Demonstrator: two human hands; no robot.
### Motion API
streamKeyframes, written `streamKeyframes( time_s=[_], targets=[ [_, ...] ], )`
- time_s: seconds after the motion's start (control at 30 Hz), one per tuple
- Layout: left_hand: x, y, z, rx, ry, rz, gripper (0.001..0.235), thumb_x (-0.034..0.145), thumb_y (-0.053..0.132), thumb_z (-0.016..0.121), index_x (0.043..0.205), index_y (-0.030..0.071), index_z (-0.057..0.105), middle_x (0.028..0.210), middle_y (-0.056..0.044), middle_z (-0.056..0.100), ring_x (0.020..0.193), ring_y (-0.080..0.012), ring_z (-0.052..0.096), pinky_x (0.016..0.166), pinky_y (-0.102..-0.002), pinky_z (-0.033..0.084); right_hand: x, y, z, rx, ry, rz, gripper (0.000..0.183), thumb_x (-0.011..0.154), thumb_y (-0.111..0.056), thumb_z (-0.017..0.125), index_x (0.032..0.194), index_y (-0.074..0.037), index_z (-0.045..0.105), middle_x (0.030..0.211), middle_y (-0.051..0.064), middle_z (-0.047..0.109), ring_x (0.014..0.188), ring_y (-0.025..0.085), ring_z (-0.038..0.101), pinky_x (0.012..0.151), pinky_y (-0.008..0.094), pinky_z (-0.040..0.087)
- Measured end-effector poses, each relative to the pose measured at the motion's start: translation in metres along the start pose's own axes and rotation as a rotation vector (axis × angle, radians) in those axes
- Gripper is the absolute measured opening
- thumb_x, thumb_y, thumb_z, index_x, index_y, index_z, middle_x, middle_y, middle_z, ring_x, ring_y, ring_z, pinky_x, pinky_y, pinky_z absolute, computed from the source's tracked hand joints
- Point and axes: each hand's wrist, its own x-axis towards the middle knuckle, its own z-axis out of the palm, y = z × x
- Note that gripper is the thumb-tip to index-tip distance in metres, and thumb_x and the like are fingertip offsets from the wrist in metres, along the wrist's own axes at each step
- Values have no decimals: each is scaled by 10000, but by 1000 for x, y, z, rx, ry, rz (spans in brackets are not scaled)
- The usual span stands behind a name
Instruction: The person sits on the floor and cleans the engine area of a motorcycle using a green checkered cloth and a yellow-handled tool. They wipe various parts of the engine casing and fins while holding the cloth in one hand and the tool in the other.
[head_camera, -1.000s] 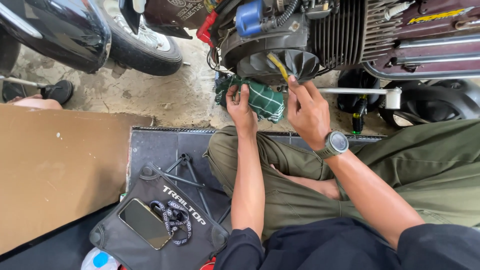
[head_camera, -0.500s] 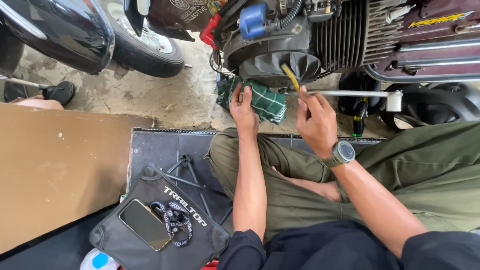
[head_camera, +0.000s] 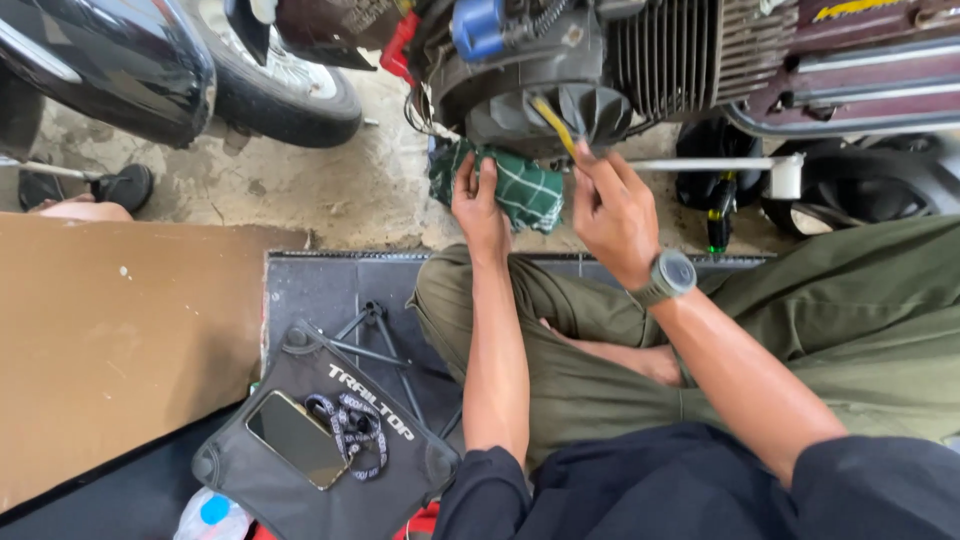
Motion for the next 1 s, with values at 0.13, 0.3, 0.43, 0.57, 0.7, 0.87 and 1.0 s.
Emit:
streamKeyframes(
  time_s=[0.13,0.3,0.43,0.57,0.7,0.87,1.0],
  targets=[
    [15,-15,6,-93,39,99,524,935,167,825,1379,0,602,1287,-173,659,1210,-189,621,1019,-356,556,-9,8,-8,53,-35,55,155,1047,64,584,1123,104,713,739,191,526,540,380,557,420,354,433],
    [8,-6,7,-52,13,125,536,953,183,813,1408,7,593,1349,-202,637,1251,-222,607,1024,-385,555,13,-5,-5,106,-16,55,135,1032,77,624,1127,111,714,798,247,583,625,440,612,448,376,458],
    [19,-19,2,-24,28,193,524,938,134,815,1392,-13,601,1323,-216,663,1230,-209,624,1009,-352,572,-11,0,-25,115,-51,156,130,1042,79,602,1119,137,689,889,325,650,786,526,669,514,429,523],
    [7,0,14,14,40,223,509,922,148,834,1368,9,631,1246,-178,712,1164,-149,641,954,-347,591,-11,7,-36,121,-70,165,131,1038,83,605,1121,147,683,906,342,663,797,570,653,492,448,515],
    [21,-27,-2,43,11,268,487,942,127,807,1377,0,628,1154,-172,753,1122,-152,660,907,-312,598,25,5,-32,151,-43,61,109,1034,131,602,1096,162,687,986,357,685,863,544,695,559,421,545],
    [24,-37,-8,16,-1,284,475,945,108,797,1370,-19,627,991,-179,786,1026,-173,711,816,-294,614,49,8,-45,31,-136,-41,86,1021,66,705,1091,90,747,1008,306,730,871,527,703,544,440,565],
    [27,-37,-3,-42,9,270,451,927,69,801,1344,-11,651,980,-167,785,996,-146,692,800,-271,630,61,8,-65,-212,-219,-51,111,1010,-35,728,1074,-88,802,931,136,741,779,401,723,589,451,549]
  ],
)
